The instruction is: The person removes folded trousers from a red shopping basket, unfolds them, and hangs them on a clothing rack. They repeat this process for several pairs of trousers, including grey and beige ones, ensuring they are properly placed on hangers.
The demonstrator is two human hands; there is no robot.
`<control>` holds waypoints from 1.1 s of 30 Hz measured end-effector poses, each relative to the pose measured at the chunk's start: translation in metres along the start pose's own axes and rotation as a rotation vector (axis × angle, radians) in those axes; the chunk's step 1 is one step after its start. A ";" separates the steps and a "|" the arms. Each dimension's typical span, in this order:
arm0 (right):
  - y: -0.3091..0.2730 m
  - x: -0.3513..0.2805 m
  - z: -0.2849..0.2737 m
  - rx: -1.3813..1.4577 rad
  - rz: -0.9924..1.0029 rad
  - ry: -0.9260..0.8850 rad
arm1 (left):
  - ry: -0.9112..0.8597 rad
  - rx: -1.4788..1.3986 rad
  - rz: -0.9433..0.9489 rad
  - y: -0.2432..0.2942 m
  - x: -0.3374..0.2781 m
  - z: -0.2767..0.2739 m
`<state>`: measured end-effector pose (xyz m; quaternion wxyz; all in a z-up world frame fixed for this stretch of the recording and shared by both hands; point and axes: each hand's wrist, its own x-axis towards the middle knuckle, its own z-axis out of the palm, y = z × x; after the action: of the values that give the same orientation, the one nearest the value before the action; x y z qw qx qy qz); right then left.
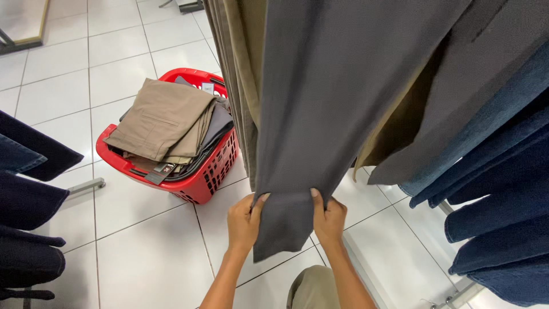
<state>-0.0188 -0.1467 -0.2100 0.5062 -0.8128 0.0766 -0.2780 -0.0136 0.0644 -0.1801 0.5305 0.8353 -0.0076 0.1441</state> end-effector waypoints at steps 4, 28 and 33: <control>0.005 -0.019 0.002 0.052 0.042 -0.195 | -0.054 0.141 -0.017 -0.004 -0.014 -0.014; 0.021 -0.041 0.012 -0.220 0.127 -0.621 | -0.418 0.548 -0.142 -0.009 -0.030 -0.009; 0.063 -0.044 0.004 -0.276 -0.014 -0.429 | -0.392 0.657 0.011 -0.022 -0.024 -0.017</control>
<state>-0.0433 -0.1556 -0.2819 0.3932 -0.9151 -0.0008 -0.0894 -0.0366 0.0858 -0.1985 0.2222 0.9725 -0.0666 -0.0209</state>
